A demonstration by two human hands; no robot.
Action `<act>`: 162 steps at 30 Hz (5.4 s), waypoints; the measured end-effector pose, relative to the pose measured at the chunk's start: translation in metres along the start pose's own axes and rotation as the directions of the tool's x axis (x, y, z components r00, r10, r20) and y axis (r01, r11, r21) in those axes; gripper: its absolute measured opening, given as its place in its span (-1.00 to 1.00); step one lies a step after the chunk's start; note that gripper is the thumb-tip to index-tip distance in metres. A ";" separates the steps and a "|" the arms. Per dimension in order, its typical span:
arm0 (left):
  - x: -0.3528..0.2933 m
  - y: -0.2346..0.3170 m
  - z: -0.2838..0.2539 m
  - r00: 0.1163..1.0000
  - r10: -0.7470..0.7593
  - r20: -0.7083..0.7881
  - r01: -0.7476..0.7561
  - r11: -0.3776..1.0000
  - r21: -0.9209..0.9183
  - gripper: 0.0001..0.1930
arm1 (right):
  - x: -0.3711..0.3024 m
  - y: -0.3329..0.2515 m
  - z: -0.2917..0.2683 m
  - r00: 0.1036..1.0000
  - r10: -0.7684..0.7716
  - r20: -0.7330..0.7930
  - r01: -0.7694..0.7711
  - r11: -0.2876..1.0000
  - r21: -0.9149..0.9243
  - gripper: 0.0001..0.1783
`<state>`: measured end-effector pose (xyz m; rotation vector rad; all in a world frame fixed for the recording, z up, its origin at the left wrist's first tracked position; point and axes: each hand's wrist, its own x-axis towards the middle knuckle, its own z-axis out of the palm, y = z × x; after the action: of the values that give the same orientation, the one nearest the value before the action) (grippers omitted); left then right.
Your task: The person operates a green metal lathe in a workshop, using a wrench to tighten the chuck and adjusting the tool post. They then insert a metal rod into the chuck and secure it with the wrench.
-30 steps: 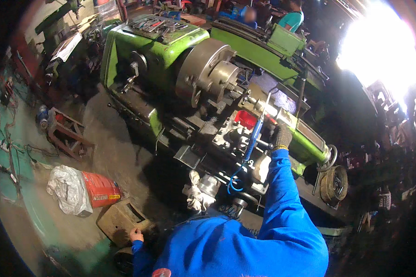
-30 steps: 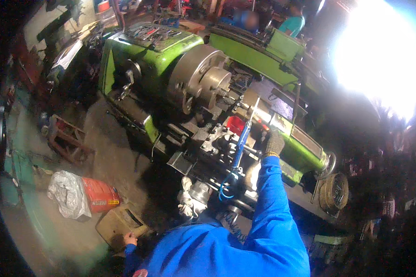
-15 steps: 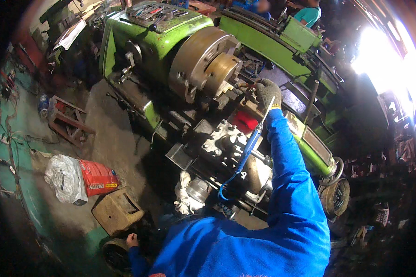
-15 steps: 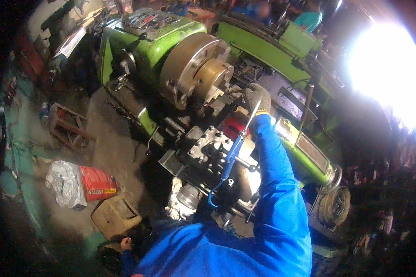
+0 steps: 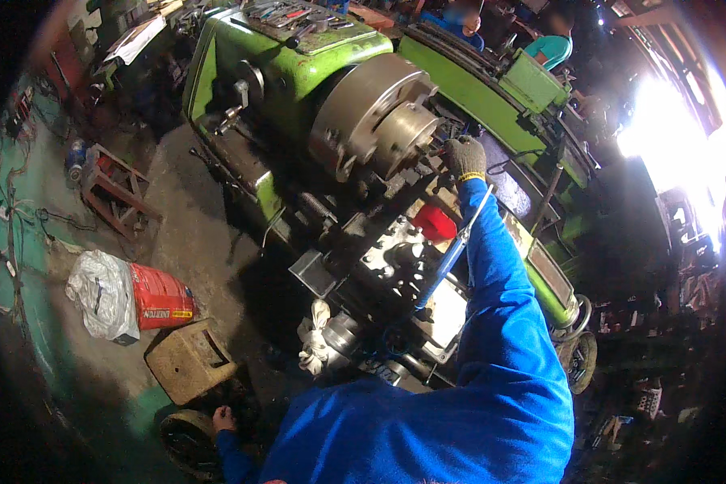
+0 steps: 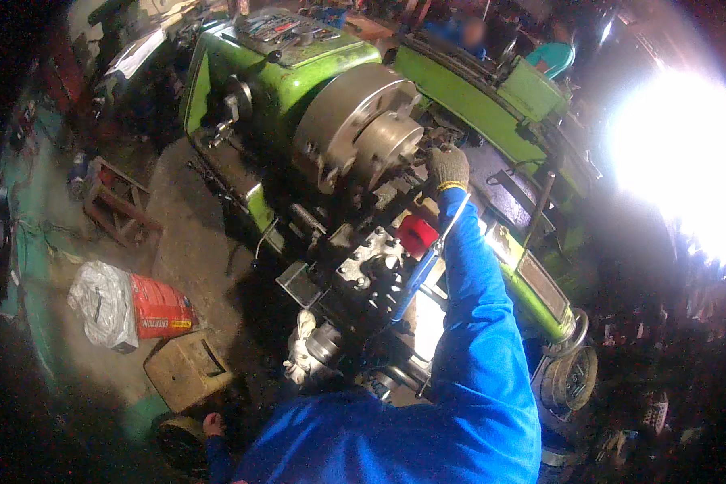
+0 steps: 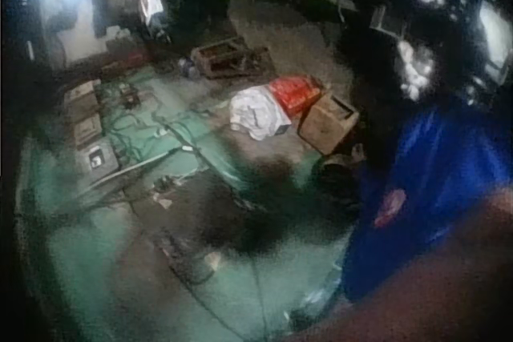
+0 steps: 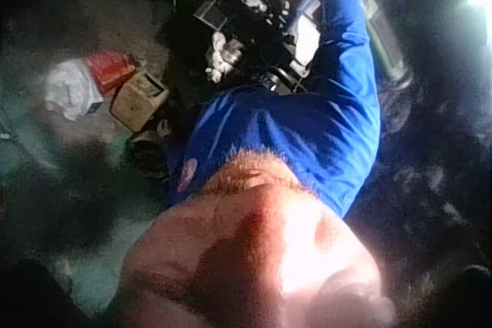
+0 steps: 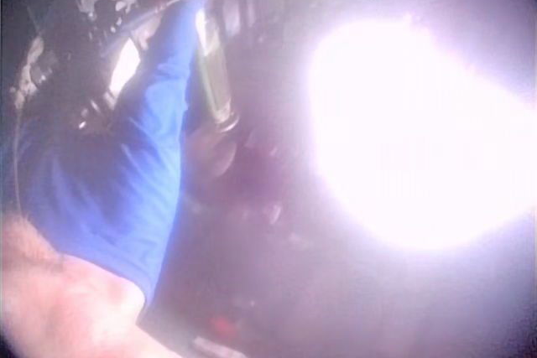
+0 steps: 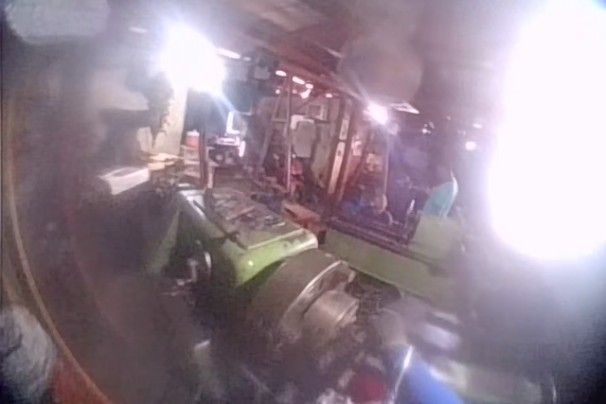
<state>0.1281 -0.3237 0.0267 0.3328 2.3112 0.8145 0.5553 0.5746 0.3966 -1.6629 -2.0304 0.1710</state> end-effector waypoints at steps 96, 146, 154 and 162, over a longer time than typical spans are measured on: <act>-0.013 0.010 0.022 0.948 -0.306 0.087 0.315 0.943 -0.112 -0.80 | -0.050 -0.024 -0.025 0.977 -0.068 0.204 0.045 0.992 0.117 -0.71; -0.004 0.032 0.006 0.990 -0.117 0.084 0.100 0.978 0.182 -0.76 | -0.095 -0.059 0.027 0.815 -0.341 0.469 0.556 0.689 -0.465 -0.71; 0.006 0.027 0.006 0.970 -0.240 0.039 0.235 0.967 0.093 -0.78 | -0.097 -0.067 0.033 0.853 -0.335 0.401 0.512 0.689 -0.512 -0.72; 0.012 0.035 0.008 0.965 -0.248 0.084 0.251 0.968 -0.025 -0.76 | -0.094 -0.077 0.036 0.876 -0.209 0.434 0.441 0.712 -0.546 -0.75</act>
<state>0.1254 -0.2877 0.0379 0.0547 2.2046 0.7015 0.4827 0.4745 0.3679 -1.6585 -2.8505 -0.4416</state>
